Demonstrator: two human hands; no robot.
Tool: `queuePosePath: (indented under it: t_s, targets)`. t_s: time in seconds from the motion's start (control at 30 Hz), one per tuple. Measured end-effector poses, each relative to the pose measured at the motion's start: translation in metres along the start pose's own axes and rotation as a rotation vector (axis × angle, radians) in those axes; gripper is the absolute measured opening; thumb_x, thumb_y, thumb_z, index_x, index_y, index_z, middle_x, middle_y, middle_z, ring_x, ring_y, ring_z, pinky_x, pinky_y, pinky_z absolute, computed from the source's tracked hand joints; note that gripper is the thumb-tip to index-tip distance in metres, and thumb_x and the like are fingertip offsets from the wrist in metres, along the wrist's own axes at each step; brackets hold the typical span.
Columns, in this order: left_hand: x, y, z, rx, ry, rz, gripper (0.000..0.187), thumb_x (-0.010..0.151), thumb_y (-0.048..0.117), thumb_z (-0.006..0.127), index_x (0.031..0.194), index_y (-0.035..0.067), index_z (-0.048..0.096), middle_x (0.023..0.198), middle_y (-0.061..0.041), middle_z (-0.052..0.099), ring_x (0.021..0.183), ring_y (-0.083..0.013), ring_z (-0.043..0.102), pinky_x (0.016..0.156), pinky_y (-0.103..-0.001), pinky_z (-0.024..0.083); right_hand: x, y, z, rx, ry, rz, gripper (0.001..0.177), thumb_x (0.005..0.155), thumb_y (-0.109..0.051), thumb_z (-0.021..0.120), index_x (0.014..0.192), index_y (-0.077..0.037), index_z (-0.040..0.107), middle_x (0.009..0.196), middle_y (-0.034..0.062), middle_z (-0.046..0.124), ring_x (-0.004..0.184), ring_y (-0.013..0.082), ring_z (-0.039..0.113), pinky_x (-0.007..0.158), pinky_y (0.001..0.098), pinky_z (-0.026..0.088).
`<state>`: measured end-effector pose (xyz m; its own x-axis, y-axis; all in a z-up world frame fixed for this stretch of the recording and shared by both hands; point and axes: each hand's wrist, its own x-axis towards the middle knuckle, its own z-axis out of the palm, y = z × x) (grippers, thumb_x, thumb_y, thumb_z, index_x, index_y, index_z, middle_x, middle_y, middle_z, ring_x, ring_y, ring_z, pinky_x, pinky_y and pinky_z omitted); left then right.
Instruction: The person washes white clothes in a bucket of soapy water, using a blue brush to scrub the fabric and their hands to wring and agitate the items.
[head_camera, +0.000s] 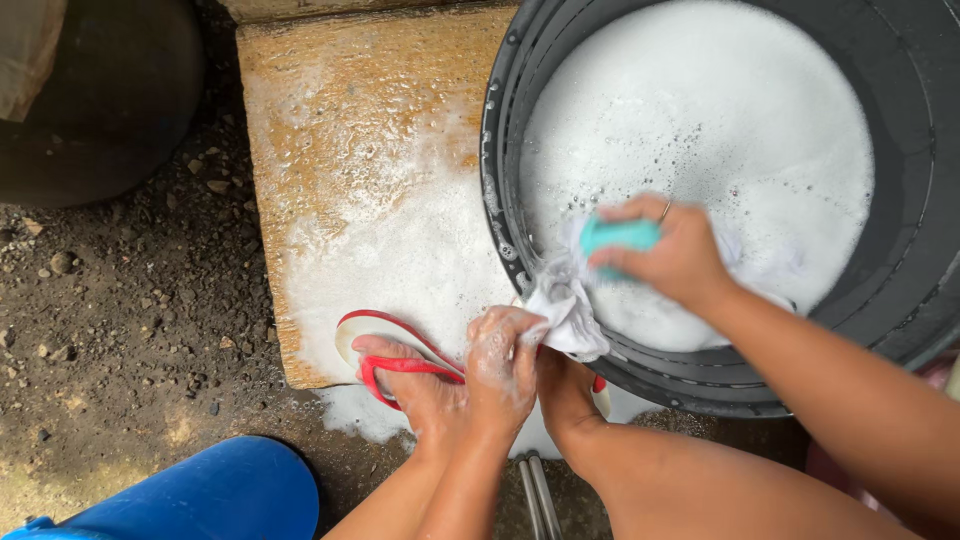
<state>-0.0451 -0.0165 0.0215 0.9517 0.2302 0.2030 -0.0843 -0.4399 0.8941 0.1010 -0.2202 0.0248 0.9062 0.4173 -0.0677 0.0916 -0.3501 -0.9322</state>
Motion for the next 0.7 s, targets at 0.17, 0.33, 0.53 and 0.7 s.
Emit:
queuePosePath:
  t_s: [0.17, 0.33, 0.53, 0.7]
  targets:
    - [-0.005, -0.023, 0.004, -0.139, -0.036, -0.023, 0.006, 0.091, 0.006, 0.066, 0.096, 0.004, 0.069, 0.095, -0.011, 0.066, 0.092, -0.0271, 0.064, 0.087, -0.037, 0.05, -0.021, -0.035, 0.035, 0.182, -0.223, -0.216, 0.045, 0.074, -0.043, 0.09, 0.1, -0.008, 0.081, 0.088, 0.005, 0.074, 0.077, 0.0161, 0.071, 0.071, 0.0307, 0.058]
    - [-0.017, -0.04, 0.007, -0.27, -0.064, -0.139, 0.012, 0.094, 0.015, 0.065, 0.093, 0.003, 0.067, 0.094, -0.01, 0.068, 0.089, -0.0228, 0.065, 0.082, -0.035, 0.052, 0.007, -0.007, 0.025, -0.415, -0.168, -0.708, 0.046, 0.063, -0.047, 0.089, 0.094, -0.014, 0.078, 0.09, 0.0059, 0.075, 0.075, 0.0252, 0.072, 0.069, 0.0348, 0.057]
    - [-0.014, -0.034, 0.01, -0.222, -0.05, -0.074, 0.02, 0.087, 0.012, 0.064, 0.104, 0.0, 0.067, 0.1, -0.014, 0.067, 0.094, -0.0275, 0.065, 0.087, -0.036, 0.052, -0.026, -0.036, 0.04, -0.191, -0.076, -0.957, 0.053, 0.072, -0.05, 0.092, 0.099, -0.008, 0.074, 0.089, 0.005, 0.069, 0.077, 0.0235, 0.071, 0.071, 0.0361, 0.06]
    - [-0.009, -0.032, 0.008, -0.185, -0.094, -0.118, 0.01, 0.094, 0.011, 0.065, 0.094, 0.002, 0.065, 0.093, -0.013, 0.067, 0.089, -0.0282, 0.066, 0.084, -0.036, 0.053, 0.016, -0.042, 0.013, -0.519, -0.109, -0.884, 0.054, 0.065, -0.055, 0.09, 0.093, -0.011, 0.077, 0.082, 0.0031, 0.072, 0.066, 0.0221, 0.069, 0.057, 0.0348, 0.054]
